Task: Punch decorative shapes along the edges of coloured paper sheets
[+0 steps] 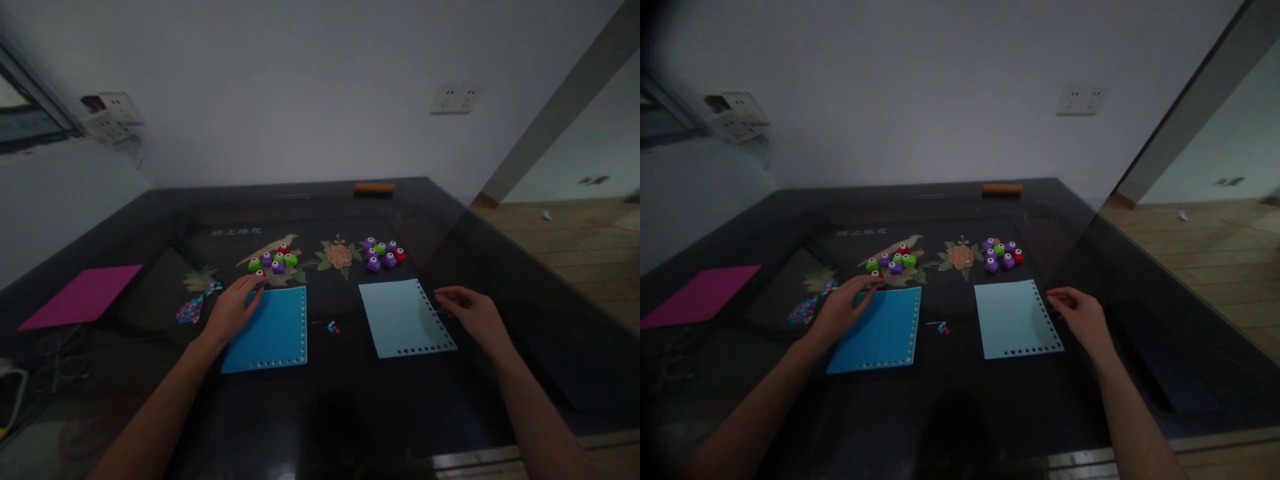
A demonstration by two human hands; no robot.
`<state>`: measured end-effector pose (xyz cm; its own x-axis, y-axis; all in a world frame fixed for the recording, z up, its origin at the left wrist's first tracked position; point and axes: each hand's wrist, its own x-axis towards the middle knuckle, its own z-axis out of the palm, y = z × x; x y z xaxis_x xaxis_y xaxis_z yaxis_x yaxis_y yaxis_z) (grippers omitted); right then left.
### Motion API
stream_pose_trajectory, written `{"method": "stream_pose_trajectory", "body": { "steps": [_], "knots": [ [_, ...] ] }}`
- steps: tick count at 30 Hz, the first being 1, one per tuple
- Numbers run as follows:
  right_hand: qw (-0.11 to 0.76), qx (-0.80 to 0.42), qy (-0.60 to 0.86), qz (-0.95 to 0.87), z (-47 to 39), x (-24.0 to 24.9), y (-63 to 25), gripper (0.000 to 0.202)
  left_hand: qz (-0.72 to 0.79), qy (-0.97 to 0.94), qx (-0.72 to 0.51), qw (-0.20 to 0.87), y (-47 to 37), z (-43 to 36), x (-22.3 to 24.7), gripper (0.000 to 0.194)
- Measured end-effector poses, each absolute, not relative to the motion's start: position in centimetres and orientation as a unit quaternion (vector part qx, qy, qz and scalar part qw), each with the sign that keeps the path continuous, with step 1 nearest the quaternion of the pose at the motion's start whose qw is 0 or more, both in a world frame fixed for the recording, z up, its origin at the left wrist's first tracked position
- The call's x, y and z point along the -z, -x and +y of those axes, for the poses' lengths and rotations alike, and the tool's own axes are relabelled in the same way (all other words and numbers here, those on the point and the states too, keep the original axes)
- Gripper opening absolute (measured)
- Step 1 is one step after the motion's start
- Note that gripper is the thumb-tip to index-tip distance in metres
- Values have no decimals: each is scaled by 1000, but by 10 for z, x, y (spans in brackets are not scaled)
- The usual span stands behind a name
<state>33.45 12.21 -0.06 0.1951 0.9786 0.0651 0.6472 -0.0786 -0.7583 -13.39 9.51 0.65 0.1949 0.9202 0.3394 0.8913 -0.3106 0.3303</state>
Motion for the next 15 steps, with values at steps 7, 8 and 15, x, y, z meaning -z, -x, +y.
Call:
{"method": "stream_pose_trajectory", "body": {
  "steps": [7, 8, 15],
  "knots": [
    [355, -110, 657, -656, 117, -11, -313, 21, 597, -760, -257, 20, 146, 97, -13, 26],
    [354, -96, 643, -672, 116, -16, -306, 20, 597, -760, -257, 20, 147, 97, -13, 26],
    [286, -142, 471, -822, 112, -46, -210, 15, 574, -789, -215, 40, 159, 103, -9, 24]
  ]
}}
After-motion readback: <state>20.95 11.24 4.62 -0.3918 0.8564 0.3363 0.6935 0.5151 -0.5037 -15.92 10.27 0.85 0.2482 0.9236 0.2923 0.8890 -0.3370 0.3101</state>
